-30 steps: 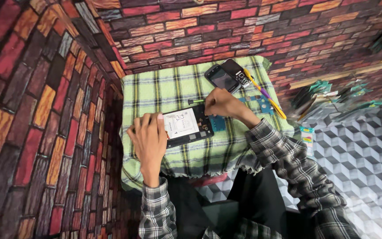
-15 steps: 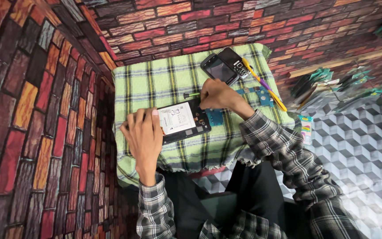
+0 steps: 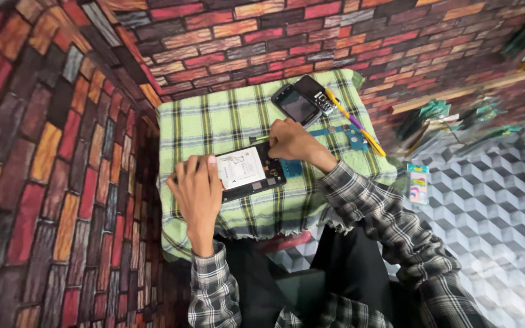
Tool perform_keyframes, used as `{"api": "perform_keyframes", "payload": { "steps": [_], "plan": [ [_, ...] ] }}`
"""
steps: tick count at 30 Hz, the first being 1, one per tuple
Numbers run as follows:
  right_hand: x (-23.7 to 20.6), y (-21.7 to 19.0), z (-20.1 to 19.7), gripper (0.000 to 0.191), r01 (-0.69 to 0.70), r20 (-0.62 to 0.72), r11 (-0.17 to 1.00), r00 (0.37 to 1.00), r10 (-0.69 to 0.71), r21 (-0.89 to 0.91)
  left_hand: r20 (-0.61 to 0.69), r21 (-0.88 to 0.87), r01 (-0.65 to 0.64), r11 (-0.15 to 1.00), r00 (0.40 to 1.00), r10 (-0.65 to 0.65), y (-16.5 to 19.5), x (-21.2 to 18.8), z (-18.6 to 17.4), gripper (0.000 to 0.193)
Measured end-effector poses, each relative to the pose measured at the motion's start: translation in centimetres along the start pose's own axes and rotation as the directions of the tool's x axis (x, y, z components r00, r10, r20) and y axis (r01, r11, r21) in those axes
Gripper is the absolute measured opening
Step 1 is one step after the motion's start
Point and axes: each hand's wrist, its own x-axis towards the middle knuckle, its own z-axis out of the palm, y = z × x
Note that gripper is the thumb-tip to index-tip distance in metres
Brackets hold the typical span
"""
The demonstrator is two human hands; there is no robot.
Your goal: The person uses a toothbrush to scrub a blue plastic frame and the interior of a disassembled phone chassis. The person scrubs the frame, then the phone interior, and finally places the frame back into the chassis.
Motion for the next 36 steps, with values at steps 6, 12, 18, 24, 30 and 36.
{"api": "perform_keyframes", "payload": {
  "steps": [6, 12, 18, 24, 30, 36],
  "plan": [
    [-0.1, -0.4, -1.4, 0.013, 0.073, -0.011, 0.997, 0.997, -0.072, 0.040, -0.015, -0.028, 0.005, 1.000, 1.000, -0.005, -0.2, 0.4, 0.4, 0.040],
    [-1.2, -0.3, -1.8, 0.006, 0.138, -0.114, 0.977, 0.986, -0.120, 0.161, -0.026, -0.030, -0.009, 1.000, 1.000, 0.008, -0.3, 0.2, 0.4, 0.040],
    [-4.6, 0.7, -1.2, 0.010, 0.212, -0.241, 0.965, 0.955, -0.171, 0.155, -0.018, -0.031, -0.013, 0.999, 1.000, 0.013, -0.1, 0.0, 0.1, 0.039],
    [-6.9, 1.6, -0.6, 0.038, 0.405, -0.144, 0.910, 0.899, -0.414, -0.087, -0.016, -0.024, -0.009, 1.000, 1.000, 0.009, 0.0, 0.0, -0.1, 0.038],
    [-7.3, 1.4, -0.5, 0.044, 0.443, -0.069, 0.873, 0.883, -0.465, -0.206, -0.011, -0.039, -0.015, 0.999, 1.000, 0.015, 0.1, -0.3, -0.5, 0.036],
    [-7.1, 0.8, -0.5, 0.044, 0.437, -0.046, 0.856, 0.884, -0.466, -0.277, 0.002, -0.044, 0.000, 0.999, 1.000, 0.000, 0.2, -0.4, -0.5, 0.038]
  ]
}}
